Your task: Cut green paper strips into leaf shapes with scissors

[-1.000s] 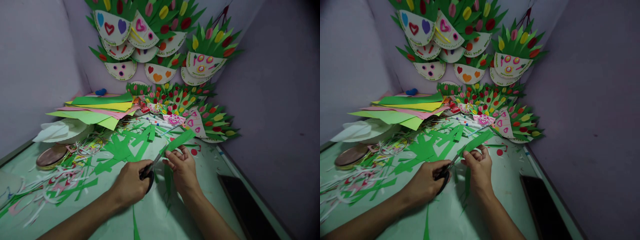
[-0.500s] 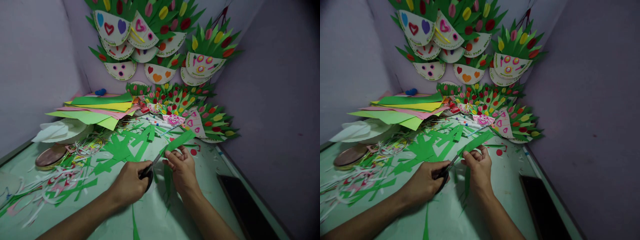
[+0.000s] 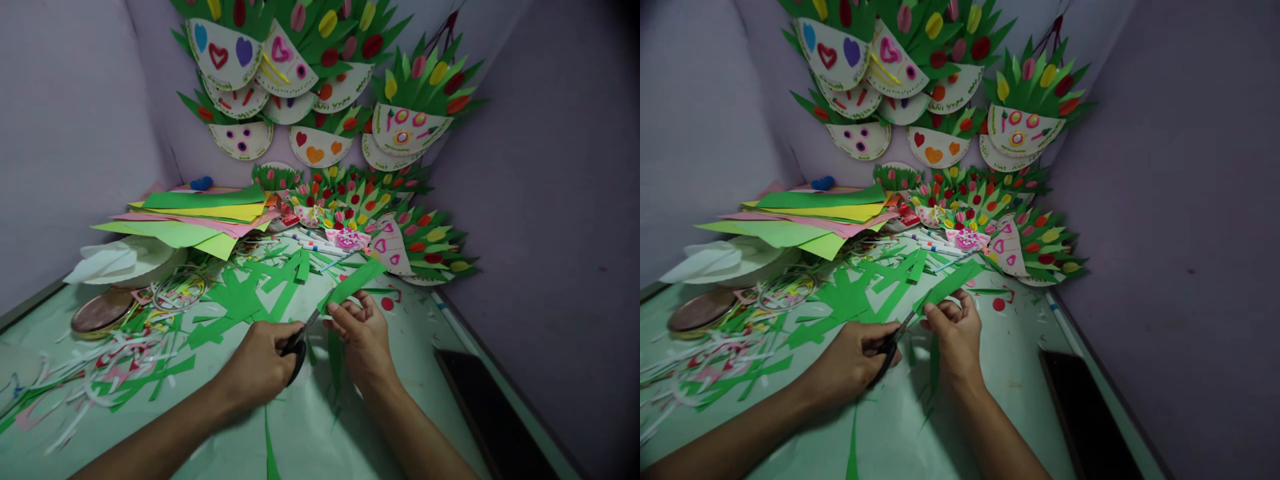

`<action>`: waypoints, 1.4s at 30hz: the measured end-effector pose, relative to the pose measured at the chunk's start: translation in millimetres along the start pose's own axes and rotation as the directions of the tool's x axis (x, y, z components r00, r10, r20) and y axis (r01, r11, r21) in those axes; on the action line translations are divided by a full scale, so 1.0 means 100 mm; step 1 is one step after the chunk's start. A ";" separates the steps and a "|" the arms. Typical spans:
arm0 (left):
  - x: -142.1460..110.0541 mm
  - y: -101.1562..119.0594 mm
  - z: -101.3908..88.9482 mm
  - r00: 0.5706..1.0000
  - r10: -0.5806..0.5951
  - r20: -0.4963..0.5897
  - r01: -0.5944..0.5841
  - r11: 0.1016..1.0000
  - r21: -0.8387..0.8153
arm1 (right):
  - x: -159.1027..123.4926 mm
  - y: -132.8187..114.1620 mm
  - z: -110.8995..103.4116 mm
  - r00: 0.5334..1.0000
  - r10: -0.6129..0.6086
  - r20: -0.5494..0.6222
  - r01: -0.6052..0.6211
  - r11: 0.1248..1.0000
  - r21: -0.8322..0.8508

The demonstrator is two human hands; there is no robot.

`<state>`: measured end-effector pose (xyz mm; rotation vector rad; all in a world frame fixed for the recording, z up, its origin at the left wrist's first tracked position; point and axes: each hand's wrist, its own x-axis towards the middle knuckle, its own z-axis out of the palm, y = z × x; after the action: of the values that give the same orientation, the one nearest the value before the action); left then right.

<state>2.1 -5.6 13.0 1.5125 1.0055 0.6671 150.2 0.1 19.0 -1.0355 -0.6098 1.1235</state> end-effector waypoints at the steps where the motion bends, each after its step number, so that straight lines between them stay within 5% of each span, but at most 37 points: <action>1: 0.00 0.00 0.00 1.000 -0.011 0.007 0.011 1.000 -0.009 | 0.01 -0.01 -0.01 1.000 -0.018 -0.006 0.018 1.000 -0.004; 11: 0.01 -0.05 -0.02 0.999 0.037 0.030 -0.041 0.988 0.147 | 0.05 -0.02 -0.04 0.996 -0.094 0.004 0.094 0.995 0.010; 27: -0.01 -0.04 0.00 0.999 0.005 0.047 -0.007 0.999 0.041 | 0.05 0.03 -0.04 0.996 -0.082 0.019 0.082 0.996 0.027; 31: 0.03 -0.04 -0.06 0.999 0.012 -0.032 -0.012 1.000 0.022 | 0.04 0.02 -0.03 0.998 -0.060 0.026 0.059 0.998 0.016; 42: -0.01 -0.03 -0.12 0.995 0.097 -0.026 -0.074 0.884 0.462 | 0.01 0.03 -0.02 0.995 -0.078 0.064 0.081 0.996 -0.048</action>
<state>-9.3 -0.8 12.9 1.9736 1.1975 0.5487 150.6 0.4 15.9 -1.0137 -0.7263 1.0785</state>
